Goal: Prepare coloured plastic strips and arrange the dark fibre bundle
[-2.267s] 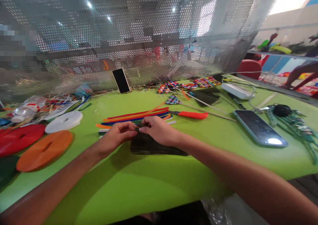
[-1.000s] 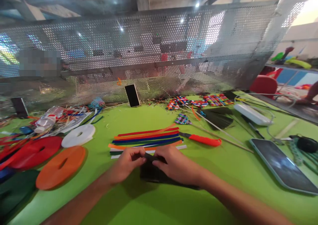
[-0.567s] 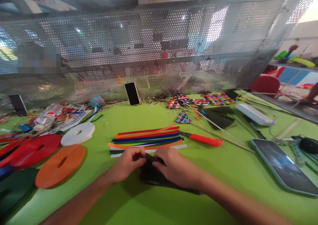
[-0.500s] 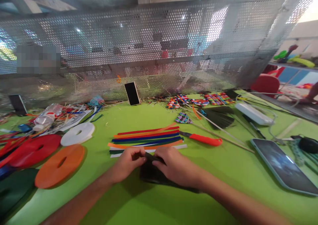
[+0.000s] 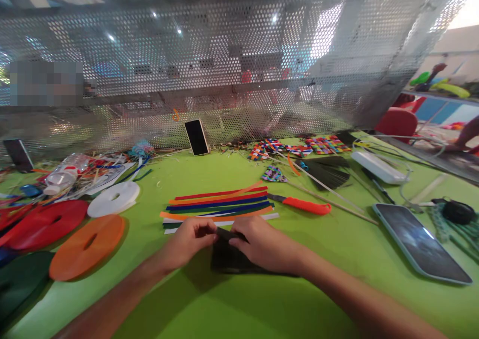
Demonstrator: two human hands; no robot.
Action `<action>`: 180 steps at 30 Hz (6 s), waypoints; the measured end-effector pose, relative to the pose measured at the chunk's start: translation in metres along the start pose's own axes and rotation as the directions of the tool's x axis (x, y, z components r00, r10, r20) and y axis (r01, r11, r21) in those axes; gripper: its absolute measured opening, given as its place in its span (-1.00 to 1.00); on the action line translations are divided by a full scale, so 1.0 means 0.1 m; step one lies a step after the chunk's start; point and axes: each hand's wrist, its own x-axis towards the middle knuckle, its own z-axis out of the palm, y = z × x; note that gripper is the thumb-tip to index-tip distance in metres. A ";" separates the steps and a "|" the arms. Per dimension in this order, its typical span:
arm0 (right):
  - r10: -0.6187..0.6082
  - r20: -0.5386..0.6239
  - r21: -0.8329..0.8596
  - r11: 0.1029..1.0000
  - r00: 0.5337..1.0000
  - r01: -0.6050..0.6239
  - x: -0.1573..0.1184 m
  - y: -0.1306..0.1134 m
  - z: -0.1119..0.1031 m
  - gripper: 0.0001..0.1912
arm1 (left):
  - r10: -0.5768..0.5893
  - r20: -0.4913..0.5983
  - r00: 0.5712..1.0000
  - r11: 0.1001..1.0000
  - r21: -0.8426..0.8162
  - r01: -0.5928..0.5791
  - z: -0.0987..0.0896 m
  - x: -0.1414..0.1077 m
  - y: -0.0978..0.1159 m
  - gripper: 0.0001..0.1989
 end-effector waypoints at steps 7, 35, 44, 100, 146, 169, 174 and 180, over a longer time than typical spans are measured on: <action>0.008 0.019 0.002 1.000 1.000 -0.008 0.00 0.01 -0.02 -0.80 | 0.077 -0.002 0.997 0.990 0.115 -0.076 0.02 -0.02 0.05 -0.89; -0.028 -0.003 -0.010 1.000 1.000 0.027 -0.01 -0.01 0.03 -0.84 | 0.081 -0.006 0.997 0.994 0.069 -0.080 0.06 0.00 0.01 -0.90; 0.025 -0.031 -0.042 0.999 0.999 -0.027 0.01 -0.02 0.08 -0.84 | 0.114 0.017 0.993 0.982 0.149 -0.116 0.02 -0.02 0.01 -0.84; -0.008 0.219 0.487 0.868 0.976 -0.102 0.00 0.06 -0.09 -0.74 | 0.184 -0.190 0.964 0.963 -0.160 -0.216 -0.11 -0.01 0.05 -0.59; 0.085 0.131 0.397 0.908 0.988 -0.130 0.01 0.04 0.00 -0.81 | 0.835 -0.190 0.516 0.498 0.658 -0.564 -0.06 -0.05 0.10 -0.88; 0.026 0.034 0.320 0.947 0.999 -0.035 0.01 0.07 -0.08 -0.76 | 0.569 -0.056 0.820 0.681 0.592 -0.431 -0.38 -0.43 0.47 -0.83; -0.053 -0.008 0.183 0.982 0.999 0.054 -0.07 -0.04 -0.12 -0.78 | 0.533 -0.066 0.844 0.622 0.707 -0.337 -0.32 -1.19 0.48 -0.81; -0.279 -0.053 -0.010 0.960 0.959 0.279 -0.21 -0.27 -0.10 -0.80 | 0.783 -0.296 0.547 0.475 0.853 -0.218 0.13 -1.56 0.30 -0.64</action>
